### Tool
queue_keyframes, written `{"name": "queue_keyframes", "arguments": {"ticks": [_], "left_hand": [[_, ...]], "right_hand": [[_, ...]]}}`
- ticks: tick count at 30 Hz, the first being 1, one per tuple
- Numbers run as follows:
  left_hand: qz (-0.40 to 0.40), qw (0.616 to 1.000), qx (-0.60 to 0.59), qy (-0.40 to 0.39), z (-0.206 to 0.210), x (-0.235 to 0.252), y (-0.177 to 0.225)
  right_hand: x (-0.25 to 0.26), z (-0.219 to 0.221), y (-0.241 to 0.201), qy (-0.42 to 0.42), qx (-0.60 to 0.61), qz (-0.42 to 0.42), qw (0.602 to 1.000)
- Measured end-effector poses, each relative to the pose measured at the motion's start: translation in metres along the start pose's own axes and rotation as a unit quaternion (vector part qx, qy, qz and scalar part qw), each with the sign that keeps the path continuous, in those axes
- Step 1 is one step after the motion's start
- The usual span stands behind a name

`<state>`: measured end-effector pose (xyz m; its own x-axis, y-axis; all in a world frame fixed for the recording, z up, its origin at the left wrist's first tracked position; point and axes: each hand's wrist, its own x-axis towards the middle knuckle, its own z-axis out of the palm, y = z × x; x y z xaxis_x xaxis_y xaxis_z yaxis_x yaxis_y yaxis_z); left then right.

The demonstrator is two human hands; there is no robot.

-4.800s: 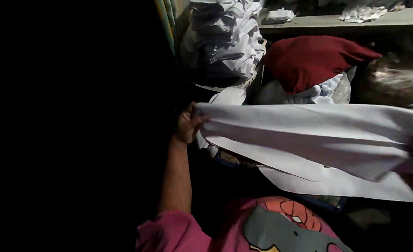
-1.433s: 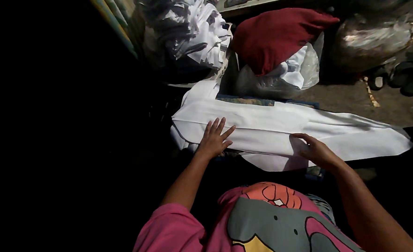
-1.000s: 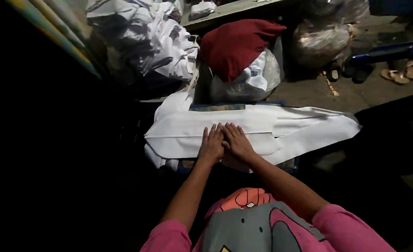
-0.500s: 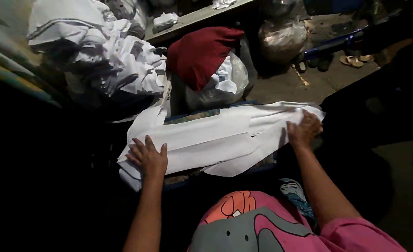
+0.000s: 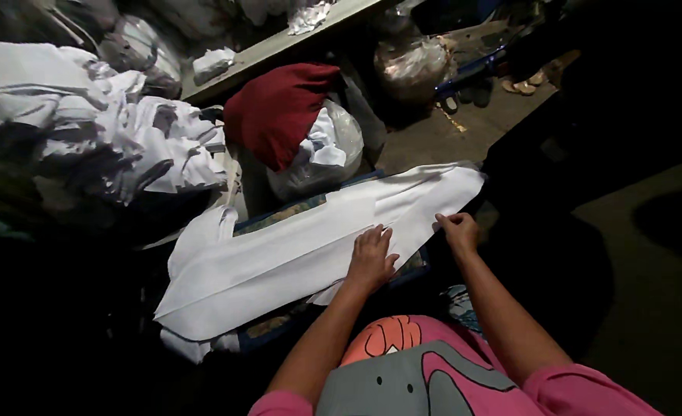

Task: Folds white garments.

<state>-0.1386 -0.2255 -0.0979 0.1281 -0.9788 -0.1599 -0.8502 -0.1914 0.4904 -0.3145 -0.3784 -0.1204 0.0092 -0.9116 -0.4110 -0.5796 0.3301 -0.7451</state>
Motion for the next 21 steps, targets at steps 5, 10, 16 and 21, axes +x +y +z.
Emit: {"name": "queue_keyframes", "arguments": {"ticks": [5, 10, 16, 21], "left_hand": [[-0.090, 0.992, 0.005, -0.085, -0.003, 0.049, 0.029], [-0.132, 0.985, -0.019, -0.108, 0.003, 0.079, 0.043], [-0.002, 0.997, -0.031, -0.077, 0.013, 0.071, 0.065], [0.119, 0.993, 0.014, 0.024, 0.031, 0.060, 0.072]], "right_hand": [[0.007, 0.005, -0.010, -0.030, -0.019, -0.002, 0.999], [0.006, -0.005, 0.007, -0.066, 0.041, 0.001, 0.997], [-0.009, -0.018, -0.008, -0.112, 0.147, 0.066, 0.981], [0.006, -0.019, -0.017, -0.072, 0.067, 0.062, 0.993]]}}
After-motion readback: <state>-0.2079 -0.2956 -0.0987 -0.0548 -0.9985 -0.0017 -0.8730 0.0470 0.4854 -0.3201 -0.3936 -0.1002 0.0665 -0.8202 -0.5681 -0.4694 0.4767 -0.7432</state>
